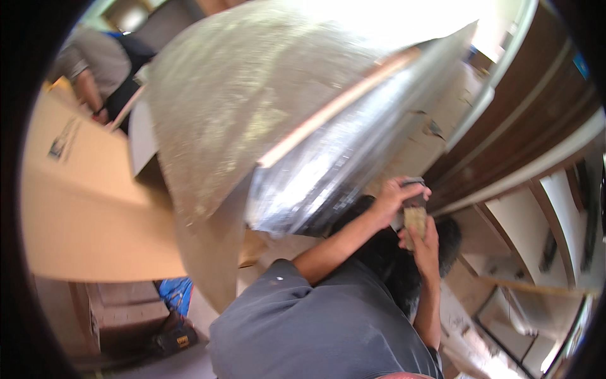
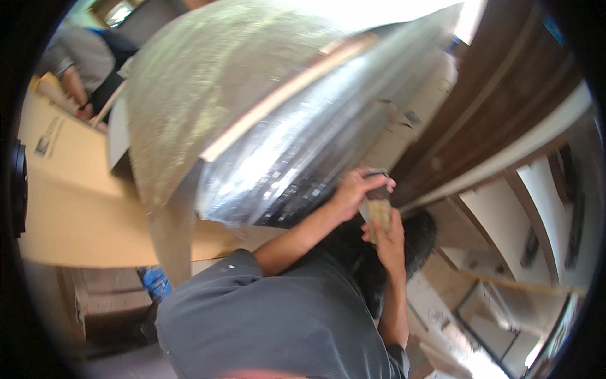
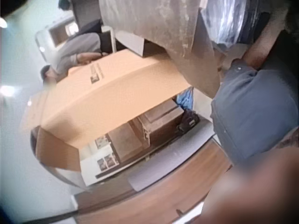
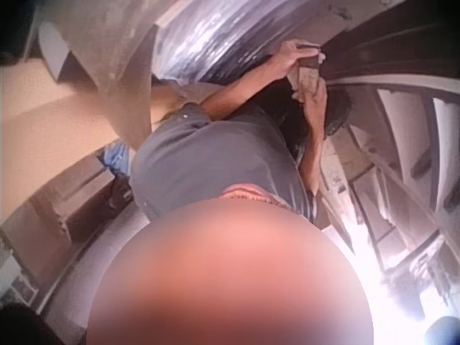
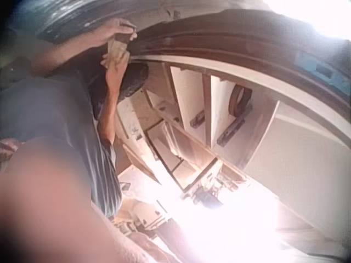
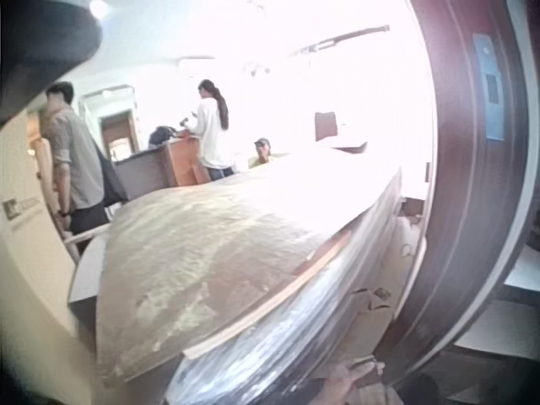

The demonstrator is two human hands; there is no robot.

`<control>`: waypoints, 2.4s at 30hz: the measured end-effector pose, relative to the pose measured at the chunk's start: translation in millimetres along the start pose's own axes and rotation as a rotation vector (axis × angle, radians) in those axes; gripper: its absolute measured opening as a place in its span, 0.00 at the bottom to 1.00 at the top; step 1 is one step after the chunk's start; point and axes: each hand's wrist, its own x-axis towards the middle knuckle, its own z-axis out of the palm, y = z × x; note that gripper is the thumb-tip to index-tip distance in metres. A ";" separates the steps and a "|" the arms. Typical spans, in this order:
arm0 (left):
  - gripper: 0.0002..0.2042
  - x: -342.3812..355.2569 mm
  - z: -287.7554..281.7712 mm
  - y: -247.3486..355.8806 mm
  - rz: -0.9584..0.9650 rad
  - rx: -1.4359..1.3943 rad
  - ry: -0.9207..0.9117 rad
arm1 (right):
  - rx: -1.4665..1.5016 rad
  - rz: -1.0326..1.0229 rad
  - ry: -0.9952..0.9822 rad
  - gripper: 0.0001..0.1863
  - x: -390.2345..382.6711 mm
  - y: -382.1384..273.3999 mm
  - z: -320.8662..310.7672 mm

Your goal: The person installs a curved wooden trim piece along the top edge of a cabinet. They use a small metal tool to tuck and secure the trim, then smooth it with a sanding block. The person briefly walks away and returns to continue fitting the trim along the curve.

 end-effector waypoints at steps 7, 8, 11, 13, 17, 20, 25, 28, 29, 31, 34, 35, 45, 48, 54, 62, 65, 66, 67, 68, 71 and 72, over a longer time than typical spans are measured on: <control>0.17 -0.9 -31.2 -17.7 -0.060 0.209 0.076 | 0.069 0.054 -0.055 0.10 3.7 39.9 -0.6; 0.17 -1.2 -35.7 -23.1 -0.067 0.211 0.094 | 0.075 0.061 -0.068 0.10 5.5 46.4 -2.0; 0.17 1.4 -49.2 -35.4 -0.090 0.174 0.167 | 0.108 0.092 -0.111 0.09 10.6 63.1 -8.2; 0.17 5.4 -59.9 -39.1 -0.113 0.071 0.197 | 0.133 0.102 -0.143 0.09 10.4 74.4 -13.1; 0.18 23.1 -87.8 -31.6 0.029 0.279 0.380 | 0.081 0.191 -0.186 0.09 1.7 99.5 -27.1; 0.20 28.5 -98.5 -38.1 0.027 0.367 0.416 | 0.118 0.238 -0.138 0.09 -7.1 117.7 -36.0; 0.22 15.7 -88.6 -72.2 -0.138 0.273 0.389 | 0.122 0.177 -0.065 0.11 -10.3 119.7 -39.6; 0.24 6.1 -79.5 -83.2 -0.298 0.147 0.339 | 0.119 0.150 -0.026 0.12 -3.9 101.9 -34.3; 0.24 4.0 -76.4 -84.3 -0.285 0.126 0.325 | 0.113 0.150 0.003 0.13 -2.5 94.6 -31.9; 0.24 2.9 -69.7 -84.0 -0.321 0.086 0.313 | 0.111 0.137 0.003 0.19 1.9 80.2 -25.8; 0.21 5.6 -55.7 -81.4 -0.250 0.005 0.189 | 0.141 0.065 0.019 0.24 9.5 62.5 -15.9; 0.19 7.9 -51.1 -78.6 -0.265 0.011 0.244 | 0.142 0.037 0.009 0.25 12.0 57.2 -13.3; 0.08 10.8 -1.6 -31.5 -0.040 -0.037 0.113 | -0.018 -0.049 -0.025 0.23 11.0 -2.6 -11.2; 0.08 2.0 6.7 -17.2 0.054 -0.039 0.094 | 0.065 -0.033 -0.047 0.21 8.1 -16.5 -13.5; 0.09 3.2 14.8 5.1 0.000 -0.122 -0.006 | 0.164 0.078 -0.141 0.16 4.8 -34.7 -23.6; 0.11 22.0 3.0 4.8 0.006 0.019 0.077 | 0.124 0.146 -0.193 0.15 25.6 -14.6 -47.3; 0.13 33.6 -2.4 -1.6 -0.047 0.002 0.143 | 0.119 0.181 -0.231 0.16 40.2 -10.0 -58.9; 0.14 34.9 -3.5 -6.0 -0.029 -0.061 0.151 | 0.108 0.204 -0.249 0.17 39.2 -11.3 -63.5; 0.14 37.1 -5.1 -10.2 -0.086 -0.040 0.296 | 0.086 0.275 -0.262 0.17 36.7 -13.4 -66.0; 0.15 43.9 -8.0 -16.5 -0.098 -0.041 0.413 | 0.063 0.336 -0.275 0.17 34.4 -14.0 -68.1; 0.15 58.2 -19.0 -40.4 -0.147 -0.012 0.592 | 0.055 0.459 -0.249 0.18 22.3 -16.1 -67.6; 0.16 61.0 -26.9 -50.2 -0.143 -0.018 0.596 | 0.048 0.502 -0.224 0.18 19.9 -14.1 -64.0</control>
